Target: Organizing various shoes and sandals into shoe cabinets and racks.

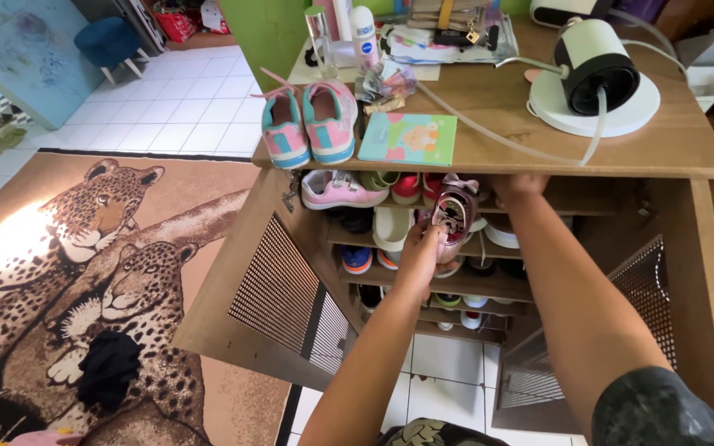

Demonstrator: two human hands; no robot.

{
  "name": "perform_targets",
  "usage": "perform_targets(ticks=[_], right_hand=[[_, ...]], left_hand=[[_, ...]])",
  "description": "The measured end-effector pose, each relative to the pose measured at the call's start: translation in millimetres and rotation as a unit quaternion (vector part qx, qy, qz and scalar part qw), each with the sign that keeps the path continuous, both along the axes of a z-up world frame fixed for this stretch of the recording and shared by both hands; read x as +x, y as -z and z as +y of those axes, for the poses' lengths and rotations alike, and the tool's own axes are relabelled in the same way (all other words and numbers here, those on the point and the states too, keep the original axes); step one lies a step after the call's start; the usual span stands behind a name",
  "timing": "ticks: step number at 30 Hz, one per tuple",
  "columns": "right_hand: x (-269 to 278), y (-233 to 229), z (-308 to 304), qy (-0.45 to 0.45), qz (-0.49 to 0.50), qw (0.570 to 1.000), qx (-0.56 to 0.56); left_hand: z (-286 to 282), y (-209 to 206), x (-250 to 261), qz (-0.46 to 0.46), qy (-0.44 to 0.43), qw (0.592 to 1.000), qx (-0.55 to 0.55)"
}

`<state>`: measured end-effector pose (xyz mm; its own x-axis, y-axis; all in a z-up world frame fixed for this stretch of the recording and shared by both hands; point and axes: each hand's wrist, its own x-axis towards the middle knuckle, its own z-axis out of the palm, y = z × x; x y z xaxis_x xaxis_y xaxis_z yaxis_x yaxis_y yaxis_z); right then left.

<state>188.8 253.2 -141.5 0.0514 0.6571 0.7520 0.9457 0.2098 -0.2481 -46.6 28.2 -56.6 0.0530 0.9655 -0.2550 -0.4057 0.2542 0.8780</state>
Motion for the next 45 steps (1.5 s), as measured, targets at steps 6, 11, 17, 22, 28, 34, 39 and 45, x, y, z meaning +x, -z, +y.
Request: perform_targets(ticks=[6, 11, 17, 22, 28, 34, 39, 45], right_hand=[[-20, -72, -33, 0.035, -0.043, 0.975, -0.213], [-12, -71, -32, 0.083, -0.183, 0.958, -0.207], [45, -9, 30, -0.134, -0.034, 0.978, -0.158], [31, -48, -33, -0.034, -0.081, 0.989, -0.118], [-6, -133, -160, -0.025, 0.170, 0.967, -0.187], [-6, -145, -201, -0.045, 0.053, 0.997, -0.027], [6, -137, -196, -0.106, 0.124, 0.985, -0.049], [11, -140, -200, -0.119, 0.102, 0.987, -0.040]], left_hand=[[2, -2, -1, 0.009, 0.001, 1.000, -0.003], [5, 3, 3, 0.020, -0.001, 1.000, -0.002], [2, -1, 2, 0.017, -0.001, 1.000, -0.005], [2, -8, 4, 0.012, 0.005, 1.000, -0.004], [-2, -4, 19, 0.016, 0.013, 0.999, -0.027], [-5, 3, 42, 0.013, 0.003, 1.000, -0.020], [4, 27, 67, -0.117, -0.019, 0.992, -0.053], [30, 60, 89, -0.218, -0.001, 0.973, -0.073]])
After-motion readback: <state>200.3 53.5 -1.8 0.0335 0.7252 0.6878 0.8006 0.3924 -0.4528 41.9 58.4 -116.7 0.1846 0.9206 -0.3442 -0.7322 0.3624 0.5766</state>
